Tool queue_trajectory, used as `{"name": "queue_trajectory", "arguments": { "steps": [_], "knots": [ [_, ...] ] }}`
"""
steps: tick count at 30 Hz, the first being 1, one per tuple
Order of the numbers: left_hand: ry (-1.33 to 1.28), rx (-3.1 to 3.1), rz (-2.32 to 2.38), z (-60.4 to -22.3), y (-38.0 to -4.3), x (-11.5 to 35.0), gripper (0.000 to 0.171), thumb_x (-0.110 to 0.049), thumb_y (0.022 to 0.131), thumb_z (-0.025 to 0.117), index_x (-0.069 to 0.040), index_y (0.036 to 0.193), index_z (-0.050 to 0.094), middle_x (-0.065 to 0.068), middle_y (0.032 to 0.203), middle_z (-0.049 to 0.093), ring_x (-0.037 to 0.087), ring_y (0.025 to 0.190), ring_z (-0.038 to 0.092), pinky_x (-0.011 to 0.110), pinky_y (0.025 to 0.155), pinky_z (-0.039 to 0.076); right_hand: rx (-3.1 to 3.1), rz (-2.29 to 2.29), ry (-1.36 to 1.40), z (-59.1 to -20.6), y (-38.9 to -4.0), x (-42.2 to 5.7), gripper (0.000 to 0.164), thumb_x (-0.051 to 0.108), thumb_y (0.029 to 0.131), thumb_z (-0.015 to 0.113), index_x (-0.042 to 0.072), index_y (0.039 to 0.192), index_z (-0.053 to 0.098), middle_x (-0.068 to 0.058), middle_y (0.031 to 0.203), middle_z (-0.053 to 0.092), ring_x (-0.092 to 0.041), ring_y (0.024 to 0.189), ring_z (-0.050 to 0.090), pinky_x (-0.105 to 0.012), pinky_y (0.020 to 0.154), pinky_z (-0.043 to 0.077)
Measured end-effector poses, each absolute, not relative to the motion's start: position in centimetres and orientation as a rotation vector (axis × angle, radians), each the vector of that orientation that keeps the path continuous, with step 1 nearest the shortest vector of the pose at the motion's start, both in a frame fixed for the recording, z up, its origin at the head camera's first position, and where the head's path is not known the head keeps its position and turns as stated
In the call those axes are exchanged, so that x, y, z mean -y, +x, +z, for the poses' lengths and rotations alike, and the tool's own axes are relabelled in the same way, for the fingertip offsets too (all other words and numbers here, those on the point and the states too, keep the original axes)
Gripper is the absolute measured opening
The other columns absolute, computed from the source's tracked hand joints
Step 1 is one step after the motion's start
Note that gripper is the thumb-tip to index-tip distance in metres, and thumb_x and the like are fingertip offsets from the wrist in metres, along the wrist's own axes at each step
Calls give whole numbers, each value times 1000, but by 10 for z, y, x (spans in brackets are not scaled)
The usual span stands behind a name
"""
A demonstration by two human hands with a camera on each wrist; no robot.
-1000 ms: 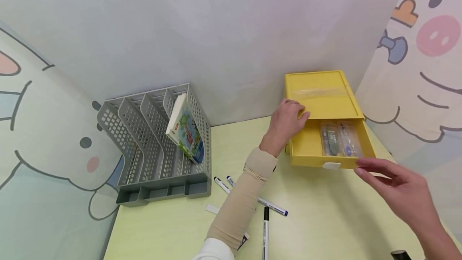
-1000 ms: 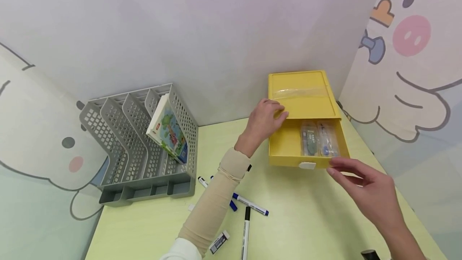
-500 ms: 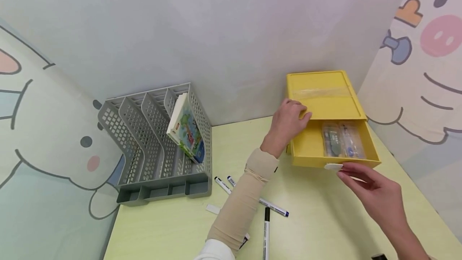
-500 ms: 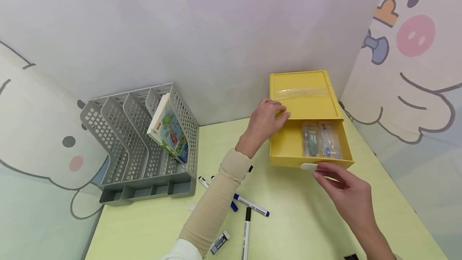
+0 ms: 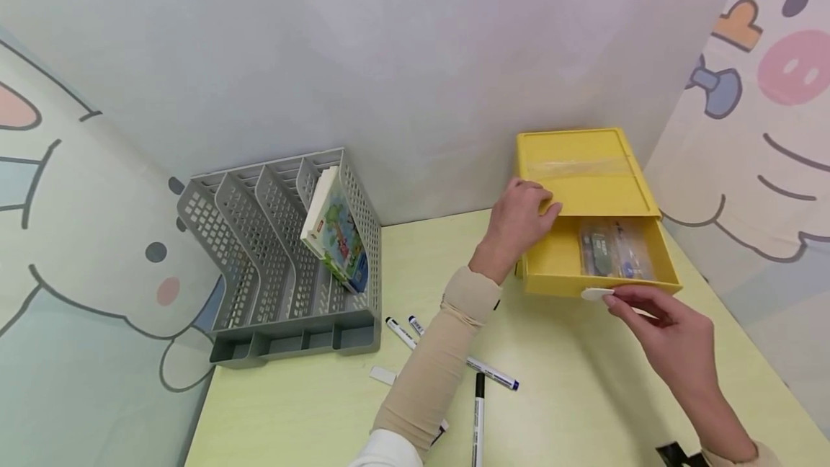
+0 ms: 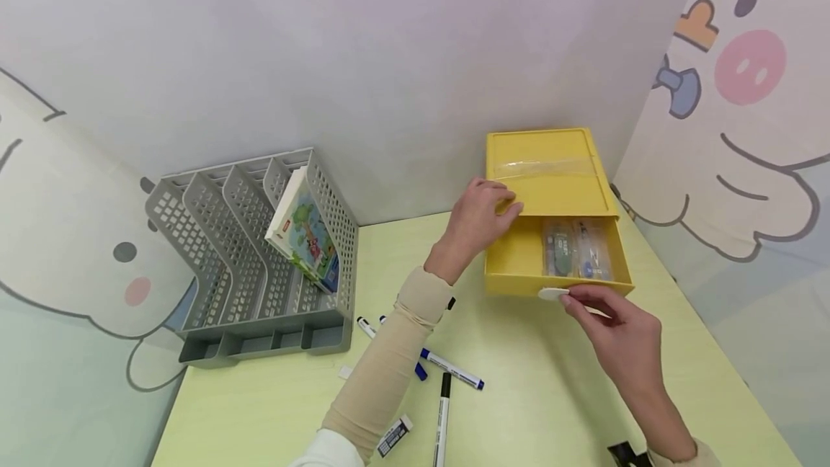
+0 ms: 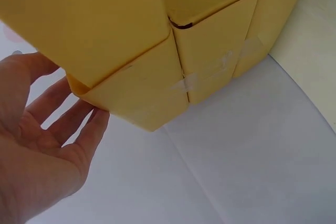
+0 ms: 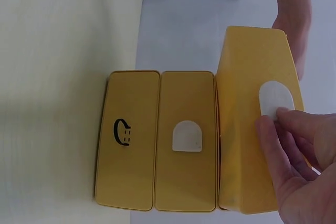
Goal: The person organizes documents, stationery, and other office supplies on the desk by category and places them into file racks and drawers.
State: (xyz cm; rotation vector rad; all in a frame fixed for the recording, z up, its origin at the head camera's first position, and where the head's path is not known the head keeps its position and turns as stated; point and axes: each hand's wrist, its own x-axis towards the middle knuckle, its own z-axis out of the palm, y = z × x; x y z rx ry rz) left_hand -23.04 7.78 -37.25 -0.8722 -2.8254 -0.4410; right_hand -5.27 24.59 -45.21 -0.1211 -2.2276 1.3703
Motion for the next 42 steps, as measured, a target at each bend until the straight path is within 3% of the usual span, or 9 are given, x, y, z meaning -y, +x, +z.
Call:
{"name": "queue_trajectory", "arguments": {
  "steps": [22,42],
  "knots": [
    [-864,2843,-445,-374,-230,-80,33,-40,106,58,-21,126,75,-9,128,70,11,119,53,14,97,44,2228,1396,-67,-454,-109,-267,20,-4,86,80,-6,105,74,23,90,69,10,84,67,-7,73,51],
    [-853,2830,-490,-375,-232,-78,32,-39,105,59,-21,126,76,-8,128,69,10,117,53,13,90,47,2147,1469,-40,-456,-149,-268,20,-4,88,78,-10,106,72,17,90,71,6,83,69,-9,73,52]
  ]
}}
